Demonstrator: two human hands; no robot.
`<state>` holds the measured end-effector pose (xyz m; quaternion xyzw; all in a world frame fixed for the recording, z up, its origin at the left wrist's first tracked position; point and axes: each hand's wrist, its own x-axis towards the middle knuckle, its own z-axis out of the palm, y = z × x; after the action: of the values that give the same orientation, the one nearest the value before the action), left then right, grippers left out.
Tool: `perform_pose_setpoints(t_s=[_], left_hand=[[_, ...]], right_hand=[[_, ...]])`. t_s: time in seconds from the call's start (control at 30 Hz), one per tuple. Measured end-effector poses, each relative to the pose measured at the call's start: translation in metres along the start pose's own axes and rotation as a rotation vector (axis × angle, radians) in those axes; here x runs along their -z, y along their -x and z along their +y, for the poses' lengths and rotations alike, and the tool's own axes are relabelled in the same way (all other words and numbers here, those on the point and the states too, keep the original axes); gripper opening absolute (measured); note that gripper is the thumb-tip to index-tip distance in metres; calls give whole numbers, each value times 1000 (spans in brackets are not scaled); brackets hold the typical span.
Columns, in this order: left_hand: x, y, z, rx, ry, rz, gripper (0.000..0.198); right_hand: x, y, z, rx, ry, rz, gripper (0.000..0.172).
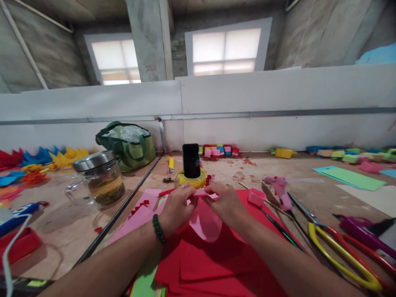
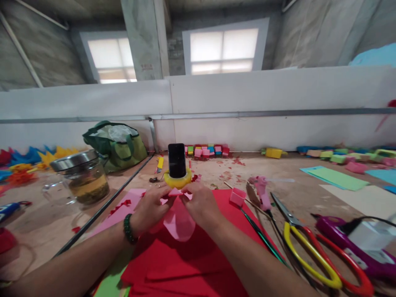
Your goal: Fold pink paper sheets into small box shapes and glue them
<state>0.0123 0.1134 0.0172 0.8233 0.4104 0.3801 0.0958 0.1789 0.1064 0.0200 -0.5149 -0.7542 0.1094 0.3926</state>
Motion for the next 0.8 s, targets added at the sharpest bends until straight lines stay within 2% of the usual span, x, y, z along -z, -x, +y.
perform_pose_setpoints(t_s=[0.2,0.37,0.53,0.7,0.8], left_hand=[[-2,-3,-2,130,101,-60,10],[-4,-2,-6,277,259,-238,18],[-4,0,-9,289,262,-260,20],[-3,-1,-8,305,194,-254,23],[-2,-2,-6,312,178,-257,22]], right_hand=[[3,-1,1,1,-19,-34,16],[0,-3,6,-51,-39,-117,15],[0,-3,7,-56,-12,-99,11],[3,-5,6,75,-69,-147,23],[2,-6,7,62,-128,-125,15]])
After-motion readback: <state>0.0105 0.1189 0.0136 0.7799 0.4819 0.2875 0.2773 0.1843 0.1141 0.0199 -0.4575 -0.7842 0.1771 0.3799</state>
